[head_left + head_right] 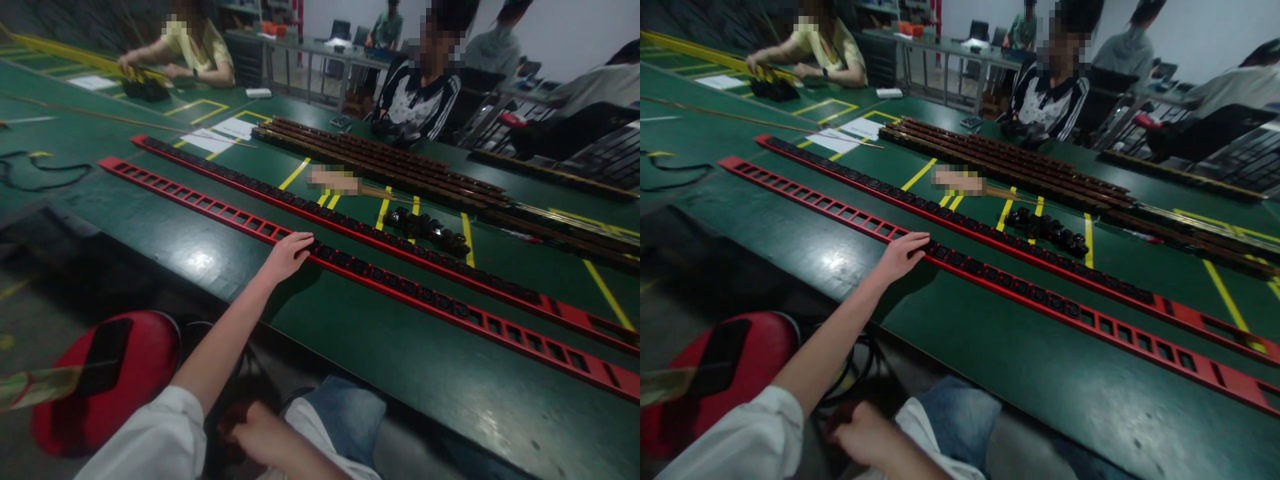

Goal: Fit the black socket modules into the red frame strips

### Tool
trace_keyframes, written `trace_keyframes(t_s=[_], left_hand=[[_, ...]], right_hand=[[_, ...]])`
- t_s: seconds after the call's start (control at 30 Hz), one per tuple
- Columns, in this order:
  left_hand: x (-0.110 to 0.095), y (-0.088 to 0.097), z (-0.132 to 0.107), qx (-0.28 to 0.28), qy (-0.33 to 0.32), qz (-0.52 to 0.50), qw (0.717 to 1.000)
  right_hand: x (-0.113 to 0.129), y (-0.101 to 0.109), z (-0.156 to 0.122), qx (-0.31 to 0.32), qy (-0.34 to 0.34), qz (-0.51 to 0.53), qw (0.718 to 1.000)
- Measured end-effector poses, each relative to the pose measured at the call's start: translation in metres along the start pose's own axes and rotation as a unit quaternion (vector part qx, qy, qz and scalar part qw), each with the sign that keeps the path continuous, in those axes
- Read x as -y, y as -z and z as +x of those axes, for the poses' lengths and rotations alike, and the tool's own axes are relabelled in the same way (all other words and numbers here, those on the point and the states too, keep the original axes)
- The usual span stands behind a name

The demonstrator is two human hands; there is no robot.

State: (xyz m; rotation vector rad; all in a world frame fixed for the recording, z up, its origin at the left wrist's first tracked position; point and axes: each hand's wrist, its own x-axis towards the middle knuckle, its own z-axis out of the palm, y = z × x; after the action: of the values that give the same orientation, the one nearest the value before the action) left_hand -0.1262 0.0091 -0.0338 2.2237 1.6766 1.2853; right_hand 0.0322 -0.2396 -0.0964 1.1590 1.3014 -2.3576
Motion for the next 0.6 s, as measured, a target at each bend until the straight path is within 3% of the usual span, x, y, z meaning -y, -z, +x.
trace_keyframes(t_s=[0.37, 0.6], left_hand=[[-0.0040, -0.0012, 0.0041, -0.007, -0.026, 0.031, 0.999], [-0.0007, -0.0024, 0.0054, 0.041, -0.005, 0.063, 0.997]], right_hand=[[-0.0003, 0.0011, 0.0017, 0.003, 0.021, 0.010, 1.000], [-0.0034, -0.0003, 0.0043, 0.012, 0.017, 0.018, 1.000]])
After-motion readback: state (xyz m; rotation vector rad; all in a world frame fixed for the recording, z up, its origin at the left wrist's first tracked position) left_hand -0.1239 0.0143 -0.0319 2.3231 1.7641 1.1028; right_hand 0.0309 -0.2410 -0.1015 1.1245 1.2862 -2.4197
